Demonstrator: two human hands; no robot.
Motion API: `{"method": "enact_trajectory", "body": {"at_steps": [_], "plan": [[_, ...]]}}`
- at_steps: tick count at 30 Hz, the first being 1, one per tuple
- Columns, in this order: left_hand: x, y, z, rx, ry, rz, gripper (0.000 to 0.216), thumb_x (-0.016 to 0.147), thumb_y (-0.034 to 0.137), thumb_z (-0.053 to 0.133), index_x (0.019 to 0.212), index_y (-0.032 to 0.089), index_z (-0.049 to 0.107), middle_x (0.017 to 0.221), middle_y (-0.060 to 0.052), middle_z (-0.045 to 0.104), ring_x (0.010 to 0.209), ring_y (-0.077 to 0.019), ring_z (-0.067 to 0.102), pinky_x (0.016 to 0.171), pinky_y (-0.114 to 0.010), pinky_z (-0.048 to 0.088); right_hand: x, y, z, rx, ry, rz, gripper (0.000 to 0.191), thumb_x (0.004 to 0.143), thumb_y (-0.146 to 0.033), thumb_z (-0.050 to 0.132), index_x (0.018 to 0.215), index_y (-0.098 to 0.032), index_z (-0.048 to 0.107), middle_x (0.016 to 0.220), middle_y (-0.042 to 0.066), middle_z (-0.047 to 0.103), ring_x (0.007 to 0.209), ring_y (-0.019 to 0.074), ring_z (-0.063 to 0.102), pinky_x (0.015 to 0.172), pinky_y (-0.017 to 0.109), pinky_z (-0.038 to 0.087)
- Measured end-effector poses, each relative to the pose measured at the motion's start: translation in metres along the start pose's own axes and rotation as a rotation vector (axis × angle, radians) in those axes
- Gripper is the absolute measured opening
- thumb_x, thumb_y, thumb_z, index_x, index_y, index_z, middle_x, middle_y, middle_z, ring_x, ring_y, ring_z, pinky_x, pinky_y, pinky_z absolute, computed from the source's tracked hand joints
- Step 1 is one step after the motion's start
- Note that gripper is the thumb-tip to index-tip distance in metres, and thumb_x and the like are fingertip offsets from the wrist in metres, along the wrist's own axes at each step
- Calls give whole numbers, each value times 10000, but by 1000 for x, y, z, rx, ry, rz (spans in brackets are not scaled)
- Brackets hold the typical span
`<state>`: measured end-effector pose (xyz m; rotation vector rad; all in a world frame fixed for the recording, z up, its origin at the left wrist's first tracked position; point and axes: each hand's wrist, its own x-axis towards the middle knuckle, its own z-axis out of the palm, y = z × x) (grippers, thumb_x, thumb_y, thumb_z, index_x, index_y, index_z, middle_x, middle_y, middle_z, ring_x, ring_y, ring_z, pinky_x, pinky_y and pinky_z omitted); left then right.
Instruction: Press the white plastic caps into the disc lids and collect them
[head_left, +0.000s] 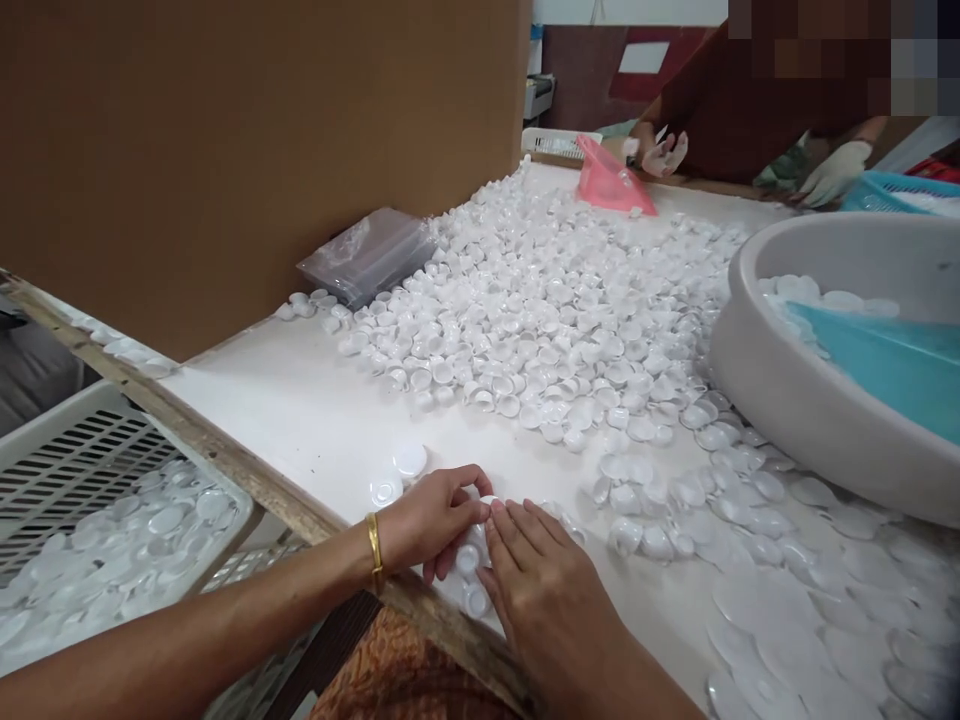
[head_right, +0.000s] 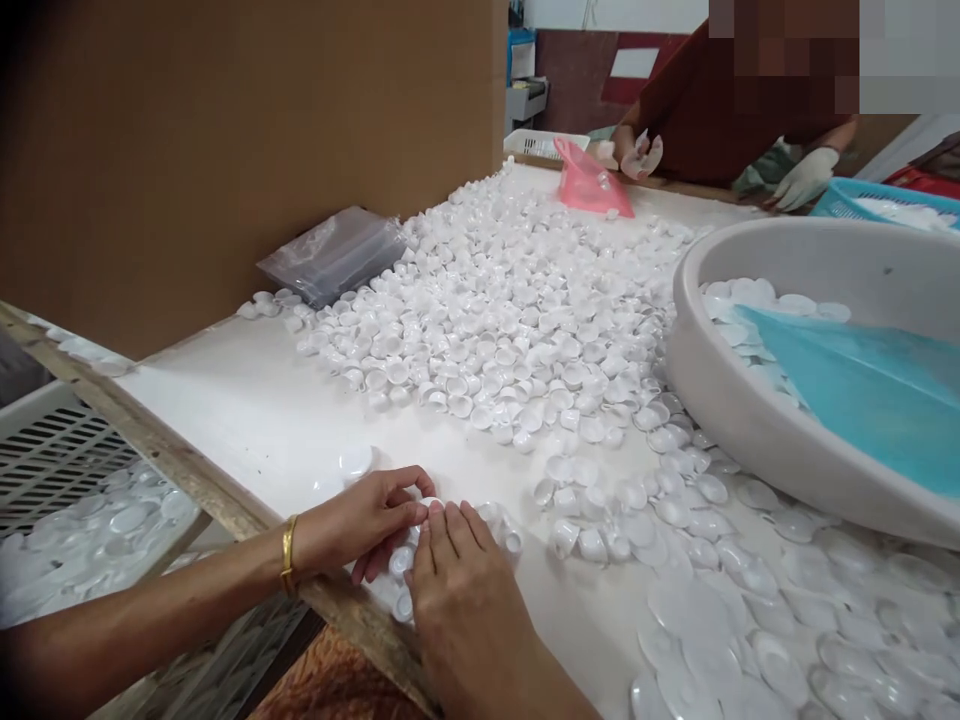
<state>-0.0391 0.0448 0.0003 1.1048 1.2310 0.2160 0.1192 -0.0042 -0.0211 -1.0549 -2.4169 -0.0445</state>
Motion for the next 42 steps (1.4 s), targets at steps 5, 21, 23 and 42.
{"method": "enact_trajectory", "body": {"at_steps": [5, 21, 23, 42], "plan": [[1, -5, 2, -23, -25, 26, 295, 813, 400, 451, 1035, 207, 478, 381, 106, 406, 282, -101, 433, 264, -168, 351, -5, 2, -4, 76, -66, 23, 292, 883, -170, 452, 1083, -55, 630, 1136, 157, 622, 1100, 242, 547, 993, 407, 399], [31, 24, 20, 957, 893, 627, 393, 898, 314, 372, 1270, 247, 475, 1154, -115, 483, 1112, -252, 439, 942, -419, 358, -4, 28, -22, 211, 147, 303, 285, 865, -151, 400, 1103, -172, 555, 1246, 91, 556, 1175, 192, 485, 1059, 447, 258], [49, 28, 27, 1081, 881, 666, 442, 901, 334, 376, 1343, 322, 367, 1303, -114, 377, 1243, -293, 321, 1001, -483, 282, -4, 33, -24, 191, 218, 369, 288, 865, -145, 396, 1115, -167, 536, 1220, 93, 573, 1164, 189, 495, 1052, 451, 265], [57, 27, 28, 1237, 789, 506, 458, 912, 436, 283, 1368, 409, 269, 1416, -65, 299, 1340, -300, 184, 1053, -562, 76, -21, 79, -91, 514, 285, 751, 205, 895, -221, 413, 1010, -203, 581, 1033, 40, 643, 981, 167, 592, 834, 320, 469]]}}
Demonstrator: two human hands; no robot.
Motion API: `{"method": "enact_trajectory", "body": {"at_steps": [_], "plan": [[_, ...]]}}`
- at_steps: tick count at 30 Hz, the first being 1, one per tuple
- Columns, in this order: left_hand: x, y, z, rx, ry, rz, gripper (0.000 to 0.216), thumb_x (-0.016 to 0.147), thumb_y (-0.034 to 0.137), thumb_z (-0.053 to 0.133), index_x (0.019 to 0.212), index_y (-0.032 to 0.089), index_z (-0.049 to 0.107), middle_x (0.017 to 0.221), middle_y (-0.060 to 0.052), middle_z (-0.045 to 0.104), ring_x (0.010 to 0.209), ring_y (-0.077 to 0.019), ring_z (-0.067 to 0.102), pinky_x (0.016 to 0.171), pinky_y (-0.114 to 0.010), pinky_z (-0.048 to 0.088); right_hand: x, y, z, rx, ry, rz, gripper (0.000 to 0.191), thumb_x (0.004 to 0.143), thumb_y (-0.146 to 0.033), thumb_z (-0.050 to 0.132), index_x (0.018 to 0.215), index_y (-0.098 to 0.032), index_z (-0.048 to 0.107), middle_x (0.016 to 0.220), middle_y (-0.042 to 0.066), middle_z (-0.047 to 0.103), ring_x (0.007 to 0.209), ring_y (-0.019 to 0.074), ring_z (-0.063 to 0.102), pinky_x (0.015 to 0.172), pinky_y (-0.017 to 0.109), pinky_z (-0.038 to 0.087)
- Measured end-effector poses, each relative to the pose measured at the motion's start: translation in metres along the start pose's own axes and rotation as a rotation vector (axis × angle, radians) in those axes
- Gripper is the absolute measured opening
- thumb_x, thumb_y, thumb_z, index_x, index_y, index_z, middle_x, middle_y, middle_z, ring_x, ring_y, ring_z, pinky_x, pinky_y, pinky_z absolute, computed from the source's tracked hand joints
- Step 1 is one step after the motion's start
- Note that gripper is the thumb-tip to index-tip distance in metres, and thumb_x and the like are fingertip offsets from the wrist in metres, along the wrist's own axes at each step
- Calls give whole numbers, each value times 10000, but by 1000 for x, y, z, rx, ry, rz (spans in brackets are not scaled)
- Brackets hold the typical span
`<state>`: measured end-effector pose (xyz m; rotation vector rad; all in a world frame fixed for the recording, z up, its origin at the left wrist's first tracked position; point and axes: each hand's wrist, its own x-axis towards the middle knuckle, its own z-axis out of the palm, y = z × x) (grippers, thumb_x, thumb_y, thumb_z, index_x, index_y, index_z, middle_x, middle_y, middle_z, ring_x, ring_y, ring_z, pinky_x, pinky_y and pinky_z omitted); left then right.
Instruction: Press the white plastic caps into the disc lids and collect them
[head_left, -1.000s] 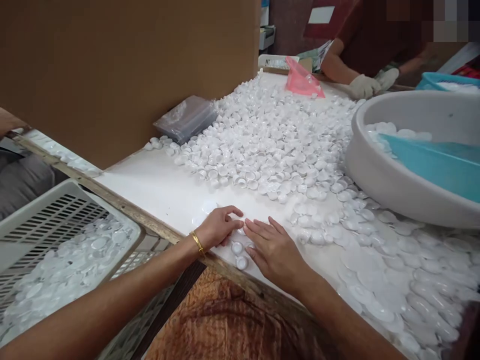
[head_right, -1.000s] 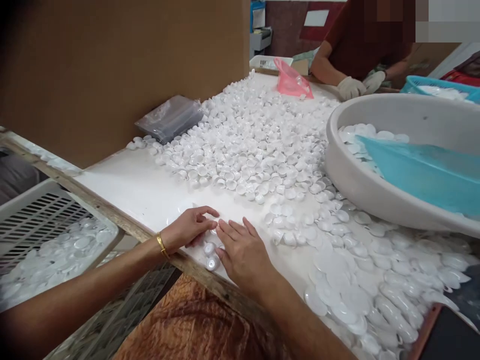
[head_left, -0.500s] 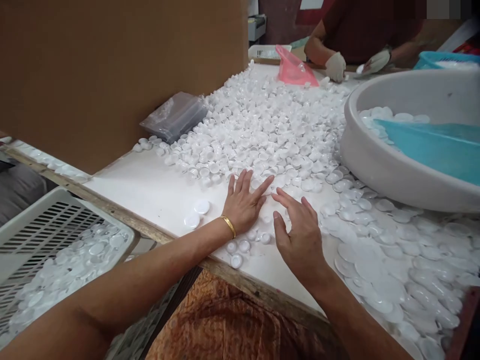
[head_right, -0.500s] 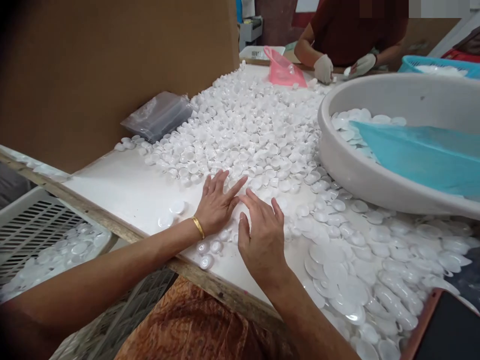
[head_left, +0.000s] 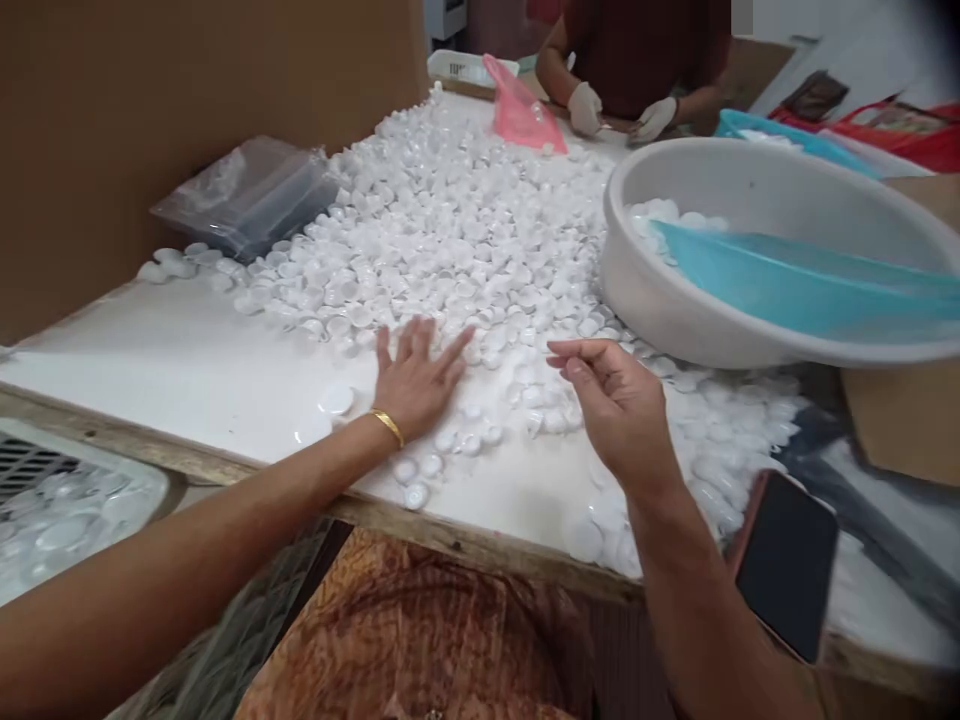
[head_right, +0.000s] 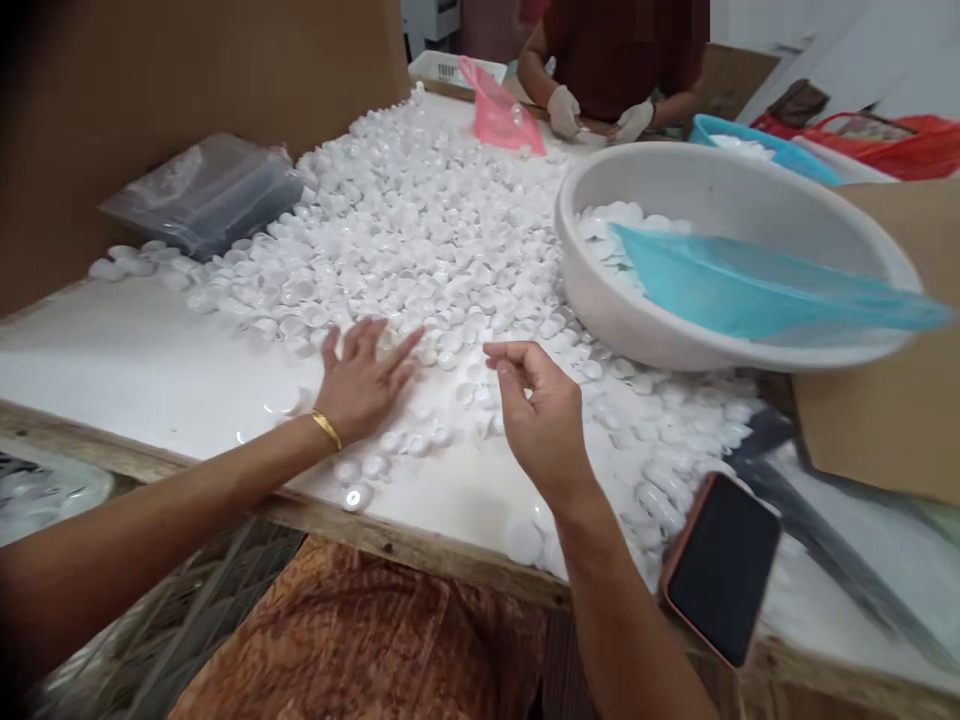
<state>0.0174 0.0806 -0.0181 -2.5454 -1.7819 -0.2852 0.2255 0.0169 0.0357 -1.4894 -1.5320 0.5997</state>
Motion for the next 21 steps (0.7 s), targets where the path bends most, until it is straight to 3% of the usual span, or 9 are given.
{"method": "enact_trajectory", "body": {"at_steps": [3, 5, 9, 13, 15, 18, 21], "plan": [[-5, -24, -13, 50, 50, -20, 469, 904, 487, 262, 1358, 381, 312, 1423, -47, 276, 1345, -311, 139, 1044, -582, 27, -29, 9, -37, -260, -291, 104, 162, 873, -283, 475, 952, -222, 603, 861, 11, 653, 790, 159, 609, 673, 282, 463], [-10, -41, -21, 63, 87, -27, 475, 903, 488, 267, 1349, 346, 346, 1417, -48, 281, 1336, -311, 144, 1040, -588, 0, -53, 16, -52, -443, -468, 147, 157, 844, -302, 526, 948, -218, 609, 874, 24, 639, 788, 174, 594, 660, 291, 443], [-22, -55, -33, 43, 158, -98, 447, 904, 455, 296, 1316, 320, 406, 1394, -55, 312, 1306, -323, 174, 1032, -600, 13, -87, 28, -51, -635, -661, 100, 180, 752, -231, 634, 929, -203, 618, 962, 56, 599, 935, 225, 543, 764, 328, 422], [-40, -38, -31, 12, 153, -43, 404, 899, 399, 346, 1274, 313, 470, 1317, -89, 366, 1236, -318, 266, 989, -539, 218, -90, 36, -43, -625, -676, 49, 62, 784, -226, 589, 826, -229, 634, 906, 39, 604, 899, 211, 546, 727, 312, 424], [-48, -30, -26, -62, 88, 26, 362, 883, 357, 396, 1214, 311, 534, 1290, -97, 390, 1177, -305, 322, 926, -491, 311, -85, 37, -45, -579, -639, 53, 118, 833, -275, 531, 784, -242, 633, 871, 33, 618, 843, 203, 560, 668, 306, 423], [-56, -29, -22, -161, 62, 26, 319, 857, 288, 440, 1136, 284, 597, 1259, -107, 416, 1129, -290, 355, 873, -461, 368, -77, 29, -49, -489, -531, 135, 194, 846, -379, 512, 764, -252, 634, 803, 27, 639, 715, 188, 573, 587, 295, 417], [-60, -36, -24, -260, 82, -17, 288, 849, 255, 447, 1066, 247, 636, 1155, -107, 480, 1079, -263, 391, 886, -460, 379, -66, 12, -37, -308, -468, 280, 260, 831, -452, 511, 759, -232, 629, 684, 20, 630, 586, 161, 553, 495, 265, 403]]}}
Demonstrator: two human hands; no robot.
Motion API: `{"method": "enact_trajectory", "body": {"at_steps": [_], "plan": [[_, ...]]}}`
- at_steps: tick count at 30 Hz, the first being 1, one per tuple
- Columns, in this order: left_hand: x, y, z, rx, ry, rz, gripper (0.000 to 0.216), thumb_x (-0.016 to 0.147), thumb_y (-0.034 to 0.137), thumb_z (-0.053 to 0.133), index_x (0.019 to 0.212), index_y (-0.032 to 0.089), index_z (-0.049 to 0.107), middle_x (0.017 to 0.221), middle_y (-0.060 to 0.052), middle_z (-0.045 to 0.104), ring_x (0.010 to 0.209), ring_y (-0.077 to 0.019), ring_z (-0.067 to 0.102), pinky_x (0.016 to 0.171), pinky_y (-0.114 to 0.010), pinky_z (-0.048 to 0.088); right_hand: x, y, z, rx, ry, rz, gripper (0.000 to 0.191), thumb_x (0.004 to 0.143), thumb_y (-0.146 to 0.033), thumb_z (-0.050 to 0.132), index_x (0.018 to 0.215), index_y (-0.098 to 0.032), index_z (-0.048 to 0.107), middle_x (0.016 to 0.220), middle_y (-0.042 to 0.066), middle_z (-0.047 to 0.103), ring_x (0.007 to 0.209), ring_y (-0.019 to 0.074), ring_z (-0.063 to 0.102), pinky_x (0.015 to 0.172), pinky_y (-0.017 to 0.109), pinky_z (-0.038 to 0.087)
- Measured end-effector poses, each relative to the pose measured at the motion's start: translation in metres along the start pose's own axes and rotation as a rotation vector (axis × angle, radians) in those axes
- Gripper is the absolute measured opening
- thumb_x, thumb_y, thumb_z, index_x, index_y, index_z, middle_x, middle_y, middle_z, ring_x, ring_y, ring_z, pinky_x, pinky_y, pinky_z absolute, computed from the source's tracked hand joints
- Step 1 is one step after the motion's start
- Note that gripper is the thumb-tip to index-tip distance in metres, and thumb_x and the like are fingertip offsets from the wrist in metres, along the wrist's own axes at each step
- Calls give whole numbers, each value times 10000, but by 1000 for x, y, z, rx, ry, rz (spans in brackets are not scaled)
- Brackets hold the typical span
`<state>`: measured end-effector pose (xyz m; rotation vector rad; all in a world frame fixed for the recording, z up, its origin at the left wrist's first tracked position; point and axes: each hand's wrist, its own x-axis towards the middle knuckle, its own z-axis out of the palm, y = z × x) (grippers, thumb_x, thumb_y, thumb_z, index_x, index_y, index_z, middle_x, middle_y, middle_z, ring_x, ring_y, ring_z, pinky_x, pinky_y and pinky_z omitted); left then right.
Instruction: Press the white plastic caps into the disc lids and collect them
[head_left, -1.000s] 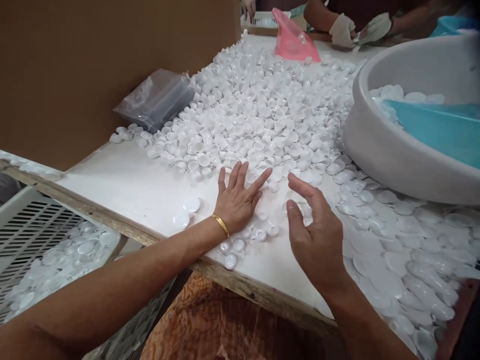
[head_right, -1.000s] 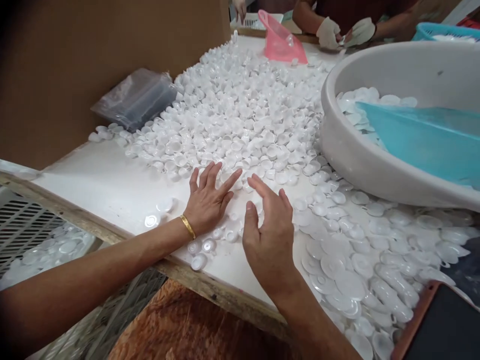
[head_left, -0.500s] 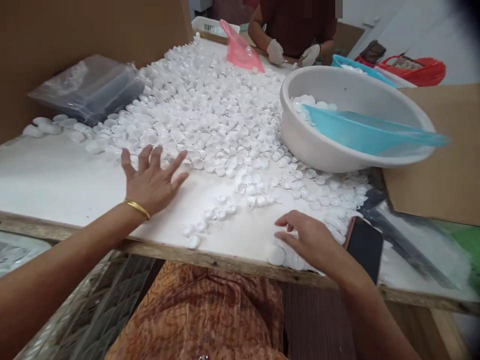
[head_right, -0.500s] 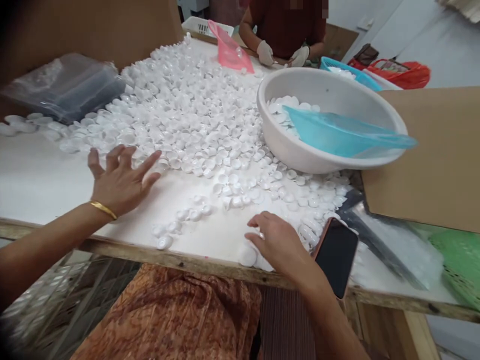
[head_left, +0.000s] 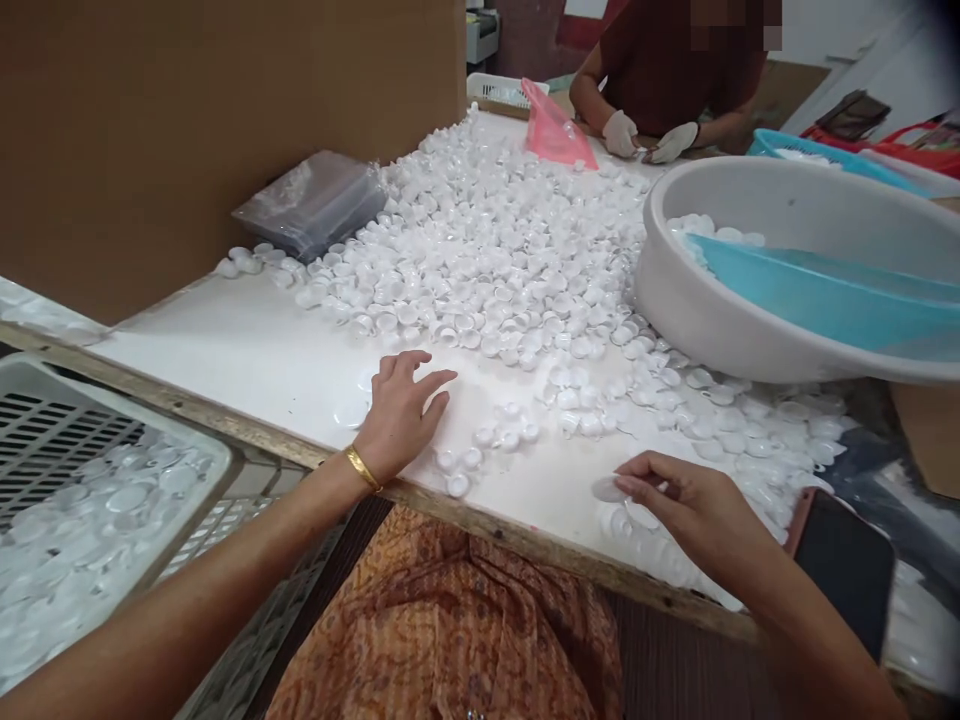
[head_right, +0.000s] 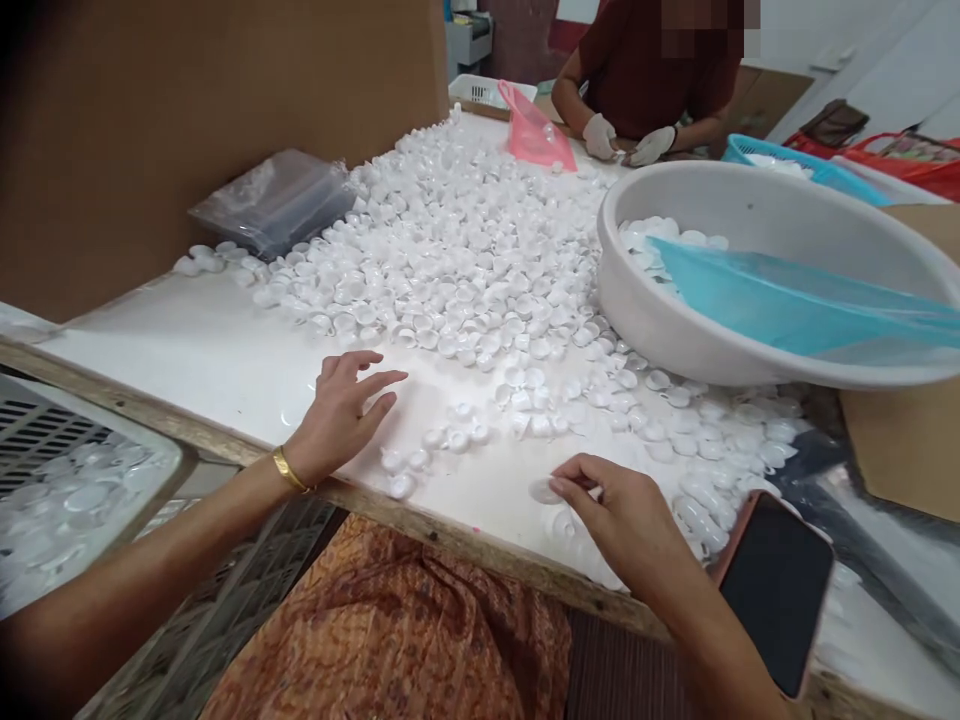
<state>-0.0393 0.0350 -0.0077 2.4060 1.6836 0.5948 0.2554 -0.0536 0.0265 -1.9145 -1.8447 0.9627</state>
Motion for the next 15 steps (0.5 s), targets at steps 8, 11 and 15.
{"method": "enact_trajectory", "body": {"at_steps": [8, 11, 15], "plan": [[14, 22, 9, -219, -58, -28, 253, 846, 234, 470, 1002, 231, 669, 1046, -74, 513, 1007, -225, 407, 912, -412, 389, 73, -51, 51, 599, 81, 105, 179, 756, -319, 596, 832, -158, 607, 620, 0, 609, 567, 124, 594, 566, 252, 515], [22, 29, 17, -233, -60, -19, 249, 833, 214, 488, 1002, 221, 671, 1045, -76, 512, 994, -223, 411, 914, -412, 384, 91, -51, 59, 618, 93, 107, 127, 759, -261, 586, 816, -148, 597, 620, 2, 611, 529, 110, 596, 545, 235, 520], [30, 32, 26, -252, -56, -14, 237, 823, 213, 498, 977, 222, 678, 1026, -70, 513, 986, -220, 415, 917, -409, 383, 100, -48, 66, 576, 60, 121, 82, 766, -217, 573, 807, -147, 587, 614, 7, 616, 510, 113, 609, 507, 217, 507]]}}
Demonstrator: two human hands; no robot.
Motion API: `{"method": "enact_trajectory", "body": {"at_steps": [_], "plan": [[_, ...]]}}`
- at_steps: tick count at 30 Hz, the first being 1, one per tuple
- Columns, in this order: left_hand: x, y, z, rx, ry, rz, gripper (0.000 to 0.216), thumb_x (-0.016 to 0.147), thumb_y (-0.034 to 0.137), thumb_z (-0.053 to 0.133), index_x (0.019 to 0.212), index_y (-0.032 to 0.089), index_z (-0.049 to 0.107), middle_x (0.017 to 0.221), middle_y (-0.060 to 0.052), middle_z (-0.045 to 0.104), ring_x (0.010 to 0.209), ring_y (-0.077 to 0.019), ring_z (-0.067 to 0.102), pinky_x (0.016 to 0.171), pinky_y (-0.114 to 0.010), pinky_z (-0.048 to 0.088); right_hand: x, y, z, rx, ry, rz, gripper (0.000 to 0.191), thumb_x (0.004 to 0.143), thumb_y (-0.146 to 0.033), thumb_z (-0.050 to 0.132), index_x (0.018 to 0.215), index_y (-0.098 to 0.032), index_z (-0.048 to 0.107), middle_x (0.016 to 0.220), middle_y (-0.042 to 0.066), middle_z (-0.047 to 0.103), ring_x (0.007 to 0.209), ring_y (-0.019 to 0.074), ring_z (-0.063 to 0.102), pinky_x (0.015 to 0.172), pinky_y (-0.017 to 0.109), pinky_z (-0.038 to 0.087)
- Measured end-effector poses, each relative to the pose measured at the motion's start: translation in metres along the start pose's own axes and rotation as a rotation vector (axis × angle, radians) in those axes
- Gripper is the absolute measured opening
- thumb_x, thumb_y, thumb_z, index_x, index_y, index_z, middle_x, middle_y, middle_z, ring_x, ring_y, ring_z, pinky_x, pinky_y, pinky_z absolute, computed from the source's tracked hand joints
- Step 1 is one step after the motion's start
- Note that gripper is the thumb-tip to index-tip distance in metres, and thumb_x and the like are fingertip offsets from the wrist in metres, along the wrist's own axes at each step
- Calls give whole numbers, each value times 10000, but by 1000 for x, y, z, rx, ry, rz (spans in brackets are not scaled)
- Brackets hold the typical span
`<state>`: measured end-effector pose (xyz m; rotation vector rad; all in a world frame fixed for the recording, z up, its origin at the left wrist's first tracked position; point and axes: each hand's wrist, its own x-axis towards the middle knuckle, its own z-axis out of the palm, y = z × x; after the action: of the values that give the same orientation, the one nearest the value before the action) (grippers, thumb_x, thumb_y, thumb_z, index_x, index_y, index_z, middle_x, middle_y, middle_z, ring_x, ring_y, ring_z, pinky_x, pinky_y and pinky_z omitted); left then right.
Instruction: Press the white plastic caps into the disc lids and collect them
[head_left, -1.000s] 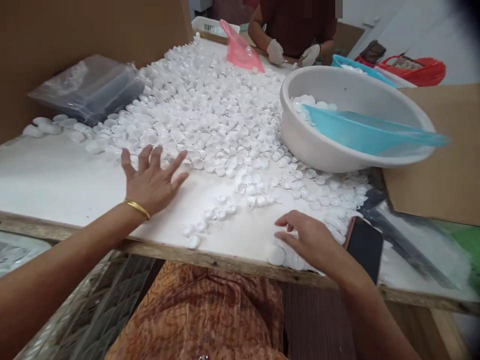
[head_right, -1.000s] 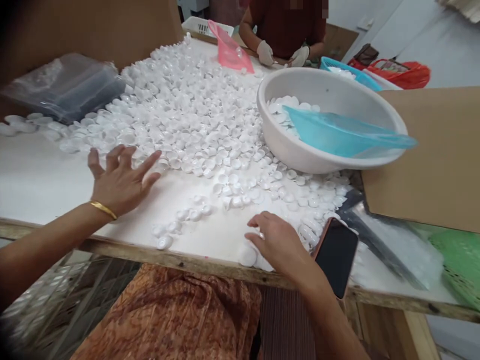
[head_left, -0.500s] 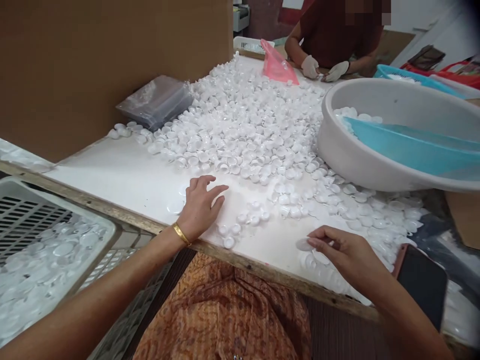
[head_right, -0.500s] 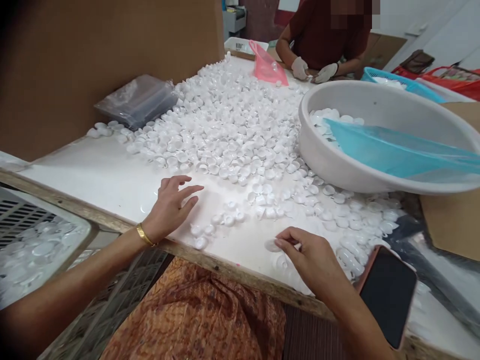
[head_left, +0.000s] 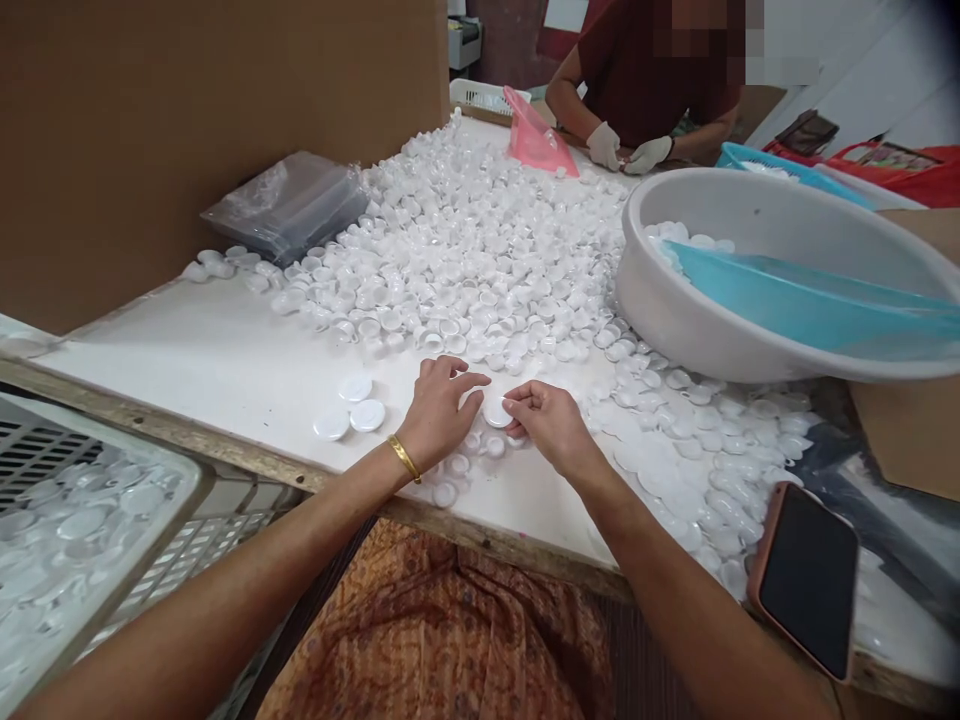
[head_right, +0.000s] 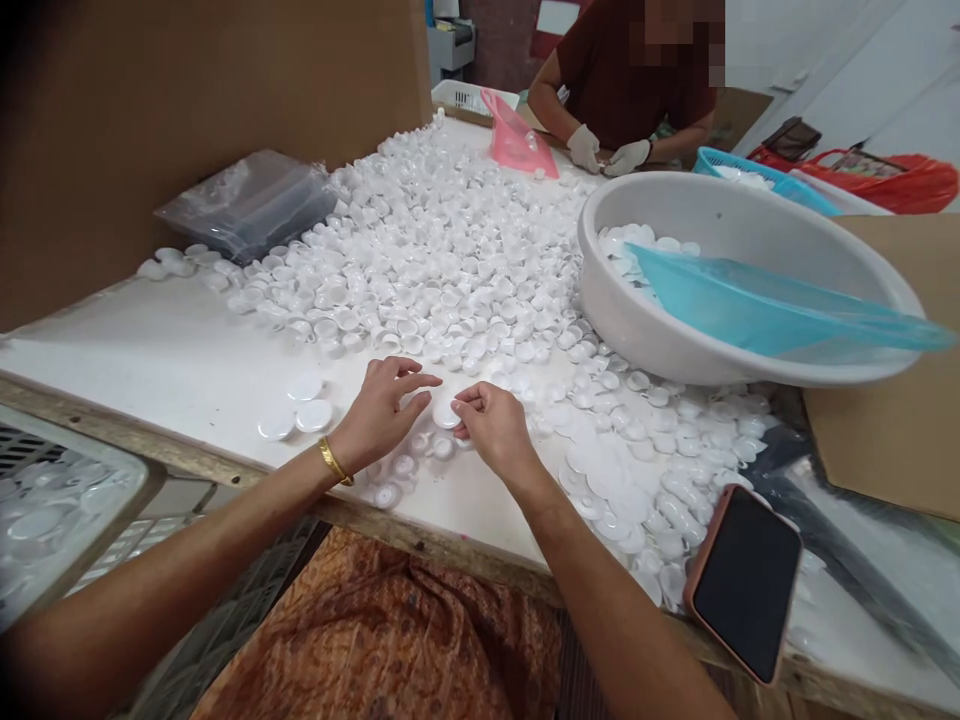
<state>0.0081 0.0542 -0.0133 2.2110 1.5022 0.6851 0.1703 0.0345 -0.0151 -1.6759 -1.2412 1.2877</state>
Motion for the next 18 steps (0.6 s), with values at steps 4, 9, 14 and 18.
{"method": "enact_trajectory", "body": {"at_steps": [4, 9, 14, 18], "plan": [[13, 6, 10, 6, 1, -7, 263, 845, 237, 465, 1017, 231, 664, 1016, -73, 511, 994, -221, 413, 912, -401, 375, 3, 2, 3, -44, -4, -11, 41, 753, -201, 579, 756, -160, 577, 596, -1, 611, 513, 119, 616, 470, 199, 478], [35, 20, 31, 108, 59, -24, 348, 887, 255, 368, 1167, 275, 574, 1067, -87, 498, 1001, -243, 398, 837, -412, 375, 8, 3, 4, -156, 24, -65, 28, 723, -175, 573, 696, -182, 568, 560, -24, 600, 494, 117, 596, 454, 194, 419], [42, 24, 42, 243, 86, 9, 395, 872, 230, 361, 1233, 297, 508, 1128, -100, 474, 1015, -266, 392, 793, -415, 356, 10, 8, 6, -237, 30, -127, 104, 719, -111, 505, 689, -196, 556, 578, -33, 601, 542, 116, 578, 537, 216, 431], [41, 21, 41, 322, 51, 37, 469, 823, 239, 445, 1284, 323, 453, 1191, -112, 431, 1061, -287, 376, 826, -427, 343, 6, 10, 6, -238, -29, -161, 147, 760, -110, 463, 763, -189, 588, 606, -17, 616, 589, 125, 584, 583, 230, 435]]}}
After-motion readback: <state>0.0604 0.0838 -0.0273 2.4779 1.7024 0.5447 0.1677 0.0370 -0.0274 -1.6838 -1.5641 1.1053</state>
